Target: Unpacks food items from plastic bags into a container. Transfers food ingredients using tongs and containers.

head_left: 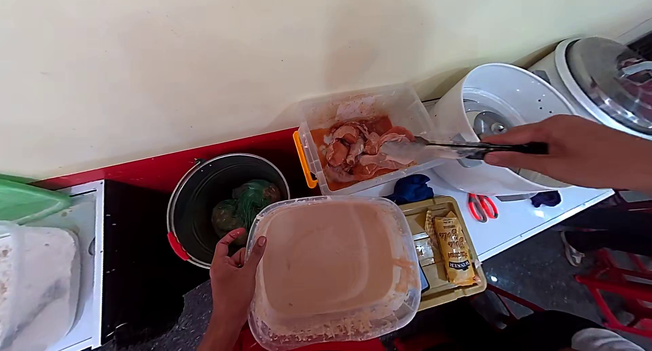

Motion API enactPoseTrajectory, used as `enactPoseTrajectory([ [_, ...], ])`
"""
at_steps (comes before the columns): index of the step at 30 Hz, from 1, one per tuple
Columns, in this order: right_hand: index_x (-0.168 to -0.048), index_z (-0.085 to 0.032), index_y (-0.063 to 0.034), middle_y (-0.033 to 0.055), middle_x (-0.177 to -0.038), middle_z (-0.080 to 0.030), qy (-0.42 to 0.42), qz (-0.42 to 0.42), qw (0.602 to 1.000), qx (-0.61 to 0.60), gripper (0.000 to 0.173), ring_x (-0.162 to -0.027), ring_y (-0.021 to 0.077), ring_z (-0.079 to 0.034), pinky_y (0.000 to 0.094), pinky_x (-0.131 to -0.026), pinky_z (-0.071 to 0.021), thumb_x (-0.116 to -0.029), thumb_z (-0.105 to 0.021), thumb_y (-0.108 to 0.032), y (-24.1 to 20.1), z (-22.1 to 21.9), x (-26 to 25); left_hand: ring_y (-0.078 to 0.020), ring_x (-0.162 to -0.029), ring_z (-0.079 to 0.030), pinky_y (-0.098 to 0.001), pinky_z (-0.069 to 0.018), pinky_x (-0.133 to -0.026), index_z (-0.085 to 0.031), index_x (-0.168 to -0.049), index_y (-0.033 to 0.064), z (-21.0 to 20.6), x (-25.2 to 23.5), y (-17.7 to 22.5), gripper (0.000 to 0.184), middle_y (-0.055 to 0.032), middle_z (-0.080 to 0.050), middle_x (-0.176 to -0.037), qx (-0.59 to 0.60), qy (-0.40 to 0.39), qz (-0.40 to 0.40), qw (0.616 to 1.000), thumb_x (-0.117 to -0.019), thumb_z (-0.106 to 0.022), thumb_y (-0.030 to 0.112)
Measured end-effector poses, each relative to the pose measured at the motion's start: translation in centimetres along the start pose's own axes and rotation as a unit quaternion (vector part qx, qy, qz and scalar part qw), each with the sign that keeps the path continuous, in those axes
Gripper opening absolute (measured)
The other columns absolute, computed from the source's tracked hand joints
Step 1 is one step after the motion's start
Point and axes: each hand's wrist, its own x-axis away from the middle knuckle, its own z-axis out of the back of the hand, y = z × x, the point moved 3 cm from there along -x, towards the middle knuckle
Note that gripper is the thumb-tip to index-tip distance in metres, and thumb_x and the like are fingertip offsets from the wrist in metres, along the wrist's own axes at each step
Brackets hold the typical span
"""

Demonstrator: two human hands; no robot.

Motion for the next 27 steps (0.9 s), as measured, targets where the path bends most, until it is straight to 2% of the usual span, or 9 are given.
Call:
enactPoseTrajectory([
  [4,-0.118,-0.078,-0.0249,-0.0085,-0.082,-0.073,0.047,-0.023,0.997,-0.062,0.037,-0.065,0.0018,-0.064,0.0282,-0.055,-0.0548,-0.0959,-0.064,-0.05,-0.9,0.1,1.6,-0.0163,-0.044,-0.057,-0.0286,-0.0532,-0.043,-0.054,-0.133,0.0049,-0.1,-0.1,0.3,0.054,-0.0059,-0.06,-0.059,-0.007,-0.003,0.009,1.0,-0.0879,-0.081,0.018],
  [6,-0.12,-0.077,-0.0248,-0.0053,-0.083,-0.073,0.06,-0.034,0.997,-0.028,0.036,-0.068,0.0066,-0.065,0.036,-0.058,-0.0546,-0.0981,-0.062,-0.048,-1.4,-0.5,0.7,-0.016,-0.045,-0.057,-0.029,-0.0539,-0.044,-0.054,-0.133,0.0052,-0.1,-0.1,0.4,0.054,-0.0053,-0.06,-0.059,-0.013,-0.003,0.007,1.0,-0.088,-0.081,0.019],
  [10,-0.119,-0.075,-0.0235,0.0088,-0.091,-0.073,0.008,-0.124,0.988,0.096,0.034,-0.084,0.0314,-0.07,0.0612,-0.066,-0.0535,-0.1019,-0.059,-0.048,-2.4,-2.9,-2.7,-0.0171,-0.046,-0.059,-0.0298,-0.0552,-0.044,-0.054,-0.133,0.0043,-0.2,0.0,0.4,0.054,-0.0064,-0.062,-0.061,-0.021,-0.005,-0.005,1.0,-0.0887,-0.079,0.02],
  [12,-0.108,-0.073,-0.0231,0.0076,-0.088,-0.07,-0.073,-0.16,0.974,0.145,0.035,-0.084,0.0311,-0.069,0.0597,-0.065,-0.0535,-0.1004,-0.058,-0.054,-2.4,-3.7,-4.4,-0.0173,-0.046,-0.06,-0.03,-0.0558,-0.044,-0.054,-0.133,0.0043,-0.2,0.1,0.4,0.053,-0.0068,-0.063,-0.061,-0.021,-0.006,-0.009,1.0,-0.0887,-0.079,0.02],
  [14,-0.105,-0.076,-0.0234,0.0075,-0.088,-0.071,-0.14,-0.183,0.96,0.161,0.038,-0.087,0.0307,-0.069,0.0602,-0.069,-0.0534,-0.0977,-0.061,-0.057,-2.1,-3.8,-6.0,-0.0167,-0.046,-0.06,-0.0293,-0.0553,-0.045,-0.053,-0.133,0.0047,-0.1,0.0,0.3,0.054,-0.0061,-0.062,-0.061,-0.021,-0.008,-0.007,1.0,-0.0887,-0.079,0.02],
  [18,-0.084,-0.068,-0.0037,0.0192,-0.083,-0.067,-0.167,-0.225,0.95,0.14,0.061,-0.085,0.0402,-0.067,0.0641,-0.071,-0.0507,-0.0984,-0.057,-0.061,-0.2,-5.4,-10.6,-0.0155,-0.044,-0.058,-0.0278,-0.054,-0.043,-0.053,-0.133,0.0047,-0.1,0.0,0.2,0.055,-0.0046,-0.061,-0.059,-0.019,-0.009,-0.012,1.0,-0.0881,-0.079,0.02],
  [21,-0.087,-0.068,0.0065,0.0263,-0.09,-0.067,-0.181,-0.268,0.944,0.066,0.065,-0.089,0.0421,-0.066,0.0645,-0.078,-0.0503,-0.1009,-0.057,-0.056,1.4,-9.3,-14.9,-0.0141,-0.043,-0.056,-0.0267,-0.0526,-0.043,-0.053,-0.133,0.0048,-0.2,0.1,0.3,0.054,-0.0036,-0.059,-0.058,-0.02,-0.009,-0.016,1.0,-0.0885,-0.079,0.02],
  [24,-0.086,-0.071,0.0031,0.0226,-0.086,-0.068,-0.168,-0.243,0.955,0.03,0.055,-0.085,0.0379,-0.067,0.0616,-0.076,-0.0518,-0.1036,-0.057,-0.047,4.1,-13.0,-17.2,-0.0137,-0.043,-0.055,-0.0267,-0.0518,-0.042,-0.052,-0.134,0.0045,-0.2,0.3,0.4,0.054,-0.003,-0.058,-0.058,-0.022,-0.006,-0.015,1.0,-0.0887,-0.078,0.018],
  [27,-0.089,-0.075,-0.0024,0.0182,-0.081,-0.069,-0.104,-0.169,0.98,-0.008,0.045,-0.081,0.0358,-0.067,0.0619,-0.074,-0.0511,-0.1061,-0.056,-0.039,6.3,-12.5,-15.6,-0.0138,-0.042,-0.054,-0.0269,-0.0512,-0.041,-0.052,-0.133,0.0044,-0.1,0.2,0.2,0.054,-0.0035,-0.057,-0.057,-0.018,-0.005,-0.015,1.0,-0.0885,-0.079,0.018],
])
